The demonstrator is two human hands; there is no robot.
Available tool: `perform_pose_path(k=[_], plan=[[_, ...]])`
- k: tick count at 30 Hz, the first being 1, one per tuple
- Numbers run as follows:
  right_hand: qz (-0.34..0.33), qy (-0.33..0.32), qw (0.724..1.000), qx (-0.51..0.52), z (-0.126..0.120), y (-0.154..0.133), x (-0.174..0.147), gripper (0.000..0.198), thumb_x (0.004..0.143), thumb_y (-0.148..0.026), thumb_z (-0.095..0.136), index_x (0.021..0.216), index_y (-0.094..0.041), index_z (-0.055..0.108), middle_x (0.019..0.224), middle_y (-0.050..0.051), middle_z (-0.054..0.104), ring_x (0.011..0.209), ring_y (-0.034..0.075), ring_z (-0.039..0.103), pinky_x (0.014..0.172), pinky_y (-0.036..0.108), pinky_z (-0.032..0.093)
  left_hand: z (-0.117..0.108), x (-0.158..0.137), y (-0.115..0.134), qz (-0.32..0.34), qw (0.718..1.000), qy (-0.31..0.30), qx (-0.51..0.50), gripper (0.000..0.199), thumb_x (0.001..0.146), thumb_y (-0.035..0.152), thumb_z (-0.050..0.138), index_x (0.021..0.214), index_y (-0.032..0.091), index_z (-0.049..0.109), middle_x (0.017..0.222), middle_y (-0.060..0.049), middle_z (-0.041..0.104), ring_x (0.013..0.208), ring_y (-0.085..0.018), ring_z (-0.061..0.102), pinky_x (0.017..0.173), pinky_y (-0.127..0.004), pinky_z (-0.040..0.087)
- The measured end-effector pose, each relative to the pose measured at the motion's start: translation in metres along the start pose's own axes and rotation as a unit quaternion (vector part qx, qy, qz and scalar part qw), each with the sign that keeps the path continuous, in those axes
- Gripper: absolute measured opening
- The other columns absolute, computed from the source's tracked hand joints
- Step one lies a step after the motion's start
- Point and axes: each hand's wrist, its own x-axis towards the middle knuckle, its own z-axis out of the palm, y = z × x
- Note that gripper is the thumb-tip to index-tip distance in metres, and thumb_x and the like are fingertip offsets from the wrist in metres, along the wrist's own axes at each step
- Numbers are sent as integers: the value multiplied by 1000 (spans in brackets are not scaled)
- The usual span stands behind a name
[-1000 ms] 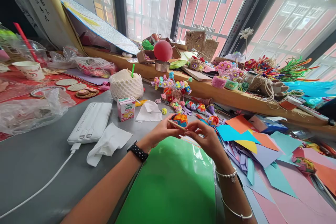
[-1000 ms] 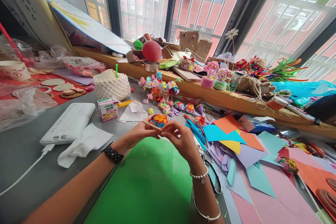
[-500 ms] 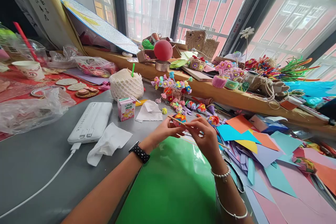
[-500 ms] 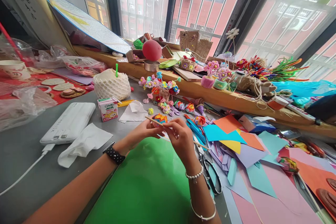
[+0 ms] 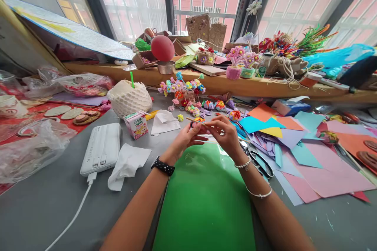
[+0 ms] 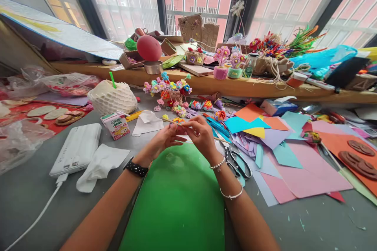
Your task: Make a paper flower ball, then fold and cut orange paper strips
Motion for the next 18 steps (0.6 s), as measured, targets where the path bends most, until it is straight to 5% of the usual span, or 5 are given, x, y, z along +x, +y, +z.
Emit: perform_pose_path(k=[6, 18], plan=[[-13, -12, 999, -30, 4, 2, -3, 19, 81, -20, 49, 93, -25, 63, 89, 4, 54, 83, 16, 54, 69, 29, 46, 3, 4, -8, -27, 998, 15, -61, 45, 69, 58, 50, 81, 15, 57, 80, -6, 64, 68, -16, 63, 62, -24, 49], [30, -5, 999, -38, 8, -2, -5, 16, 79, -32, 52, 80, -21, 64, 83, 4, 52, 67, 13, 51, 55, 26, 42, 13, 6, -13, -13, 996, 32, -78, 39, 72, 51, 52, 84, 14, 53, 74, -3, 62, 61, -14, 62, 62, -27, 50]])
